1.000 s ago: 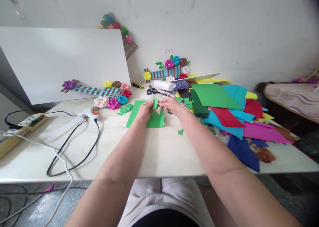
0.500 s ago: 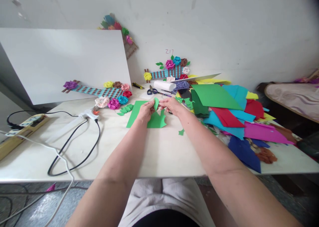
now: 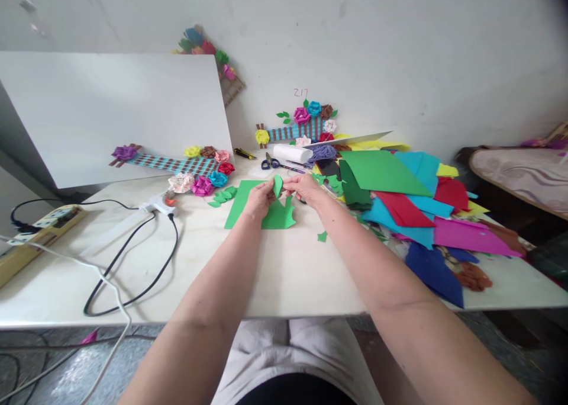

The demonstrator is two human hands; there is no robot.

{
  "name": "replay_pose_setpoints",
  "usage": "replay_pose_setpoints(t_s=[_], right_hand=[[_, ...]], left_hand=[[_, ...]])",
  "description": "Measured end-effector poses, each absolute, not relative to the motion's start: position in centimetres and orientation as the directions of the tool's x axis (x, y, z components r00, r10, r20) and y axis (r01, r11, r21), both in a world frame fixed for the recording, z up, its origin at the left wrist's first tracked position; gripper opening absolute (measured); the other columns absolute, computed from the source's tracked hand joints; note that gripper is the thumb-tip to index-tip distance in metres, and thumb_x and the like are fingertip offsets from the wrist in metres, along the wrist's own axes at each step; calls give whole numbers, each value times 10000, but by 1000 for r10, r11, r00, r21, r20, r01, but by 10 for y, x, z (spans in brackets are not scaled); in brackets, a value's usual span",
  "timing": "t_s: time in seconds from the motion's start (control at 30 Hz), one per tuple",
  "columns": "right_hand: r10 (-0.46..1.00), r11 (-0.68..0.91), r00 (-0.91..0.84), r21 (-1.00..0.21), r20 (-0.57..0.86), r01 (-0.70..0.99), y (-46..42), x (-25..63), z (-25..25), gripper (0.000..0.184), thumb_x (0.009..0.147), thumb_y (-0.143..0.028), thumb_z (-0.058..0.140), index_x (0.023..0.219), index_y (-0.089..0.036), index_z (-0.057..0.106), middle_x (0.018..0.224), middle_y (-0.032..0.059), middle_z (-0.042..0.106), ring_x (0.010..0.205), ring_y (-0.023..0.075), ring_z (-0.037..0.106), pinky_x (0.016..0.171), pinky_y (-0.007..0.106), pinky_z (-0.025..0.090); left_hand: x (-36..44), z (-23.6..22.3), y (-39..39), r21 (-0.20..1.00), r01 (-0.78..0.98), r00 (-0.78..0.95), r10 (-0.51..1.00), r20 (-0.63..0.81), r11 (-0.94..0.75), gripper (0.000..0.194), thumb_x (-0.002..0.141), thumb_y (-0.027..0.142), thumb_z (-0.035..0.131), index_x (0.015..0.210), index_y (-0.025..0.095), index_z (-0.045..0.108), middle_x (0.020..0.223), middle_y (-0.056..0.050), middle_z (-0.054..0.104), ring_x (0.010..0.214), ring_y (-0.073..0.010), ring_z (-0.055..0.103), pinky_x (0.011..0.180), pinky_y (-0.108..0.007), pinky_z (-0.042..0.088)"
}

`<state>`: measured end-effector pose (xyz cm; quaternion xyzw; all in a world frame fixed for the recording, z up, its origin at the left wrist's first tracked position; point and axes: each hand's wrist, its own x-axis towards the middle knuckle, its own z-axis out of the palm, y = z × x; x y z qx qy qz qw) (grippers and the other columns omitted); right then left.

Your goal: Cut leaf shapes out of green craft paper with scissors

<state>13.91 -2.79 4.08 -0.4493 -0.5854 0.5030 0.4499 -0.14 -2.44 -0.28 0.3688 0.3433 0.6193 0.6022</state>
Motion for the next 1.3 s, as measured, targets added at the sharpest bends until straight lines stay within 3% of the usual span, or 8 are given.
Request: replay_pose_setpoints(t_s=[0.1, 0.2, 0.4, 0.6, 0.9, 1.03, 1.17, 1.3], right_hand=[[984, 90, -160, -992, 75, 90, -28, 137, 41, 102, 705, -28, 611, 691, -95, 686, 509, 7, 617, 411, 65, 514, 313, 139, 225], [986, 131, -123, -983, 116, 128, -25, 135, 39, 114, 679, -18, 591, 672, -105, 664, 495, -24, 593, 403, 56, 492, 386, 145, 337], [966, 238, -26, -851, 256, 469, -16, 133, 29, 73, 644, -122, 599, 585, -138, 639, 473, -33, 553, 514, 115, 557, 518, 193, 416], [958, 151, 78, -712, 277, 686, -13, 125, 35, 133, 698, -217, 582, 703, -169, 706, 636, 5, 663, 670, 157, 614, 600, 214, 435], [955, 174, -15, -520, 295, 836, -1, 78, 62, 165, 764, -238, 556, 821, -200, 707, 909, 62, 716, 919, 235, 649, 740, 291, 470], [946, 201, 14, -621, 323, 758, 19, 54, 65, 166, 861, -232, 501, 892, -177, 654, 936, 86, 702, 896, 217, 666, 725, 286, 495], [990, 123, -111, -889, 82, 442, 47, 28, 62, 197, 936, -218, 428, 1089, -163, 538, 813, 56, 684, 534, 122, 641, 475, 202, 456], [982, 69, -191, -925, -4, 373, 65, 5, 50, 108, 874, -163, 546, 976, -149, 578, 593, -12, 606, 406, 78, 543, 382, 154, 351]], left_hand=[[-1, -3, -25, 874, -484, -11, 999, 48, -47, 177, 720, 295, 713, 733, 133, 640, 650, -35, 658, 646, -145, 645, 653, -263, 525], [1, -1, -28, 892, -449, -1, 999, 47, -43, 258, 677, 347, 749, 764, 127, 645, 646, -28, 644, 594, -128, 617, 635, -269, 519], [7, 5, -35, 943, -316, -48, 994, 98, -109, 360, 601, 434, 782, 711, 122, 640, 515, 43, 506, 463, -69, 468, 537, -237, 490], [6, 8, -26, 964, -248, -169, 984, 52, -93, 230, 679, 326, 727, 648, 121, 627, 471, 38, 494, 443, -77, 463, 501, -232, 460], [-15, 16, -3, 969, -204, -467, 884, 32, -143, 163, 695, 237, 675, 626, 129, 575, 445, 47, 483, 367, -54, 402, 405, -191, 313], [-44, 11, 1, 984, -92, -539, 838, 80, -153, 141, 677, 244, 683, 669, 128, 604, 497, 32, 527, 397, -66, 456, 414, -193, 318], [-67, 3, 0, 996, -6, -545, 836, 72, -90, 166, 666, 275, 696, 718, 130, 635, 515, 15, 555, 440, -89, 504, 433, -197, 335], [-84, -5, 0, 995, 98, -516, 854, 65, -16, 166, 639, 275, 713, 732, 149, 656, 511, 16, 560, 476, -107, 532, 485, -207, 379]])
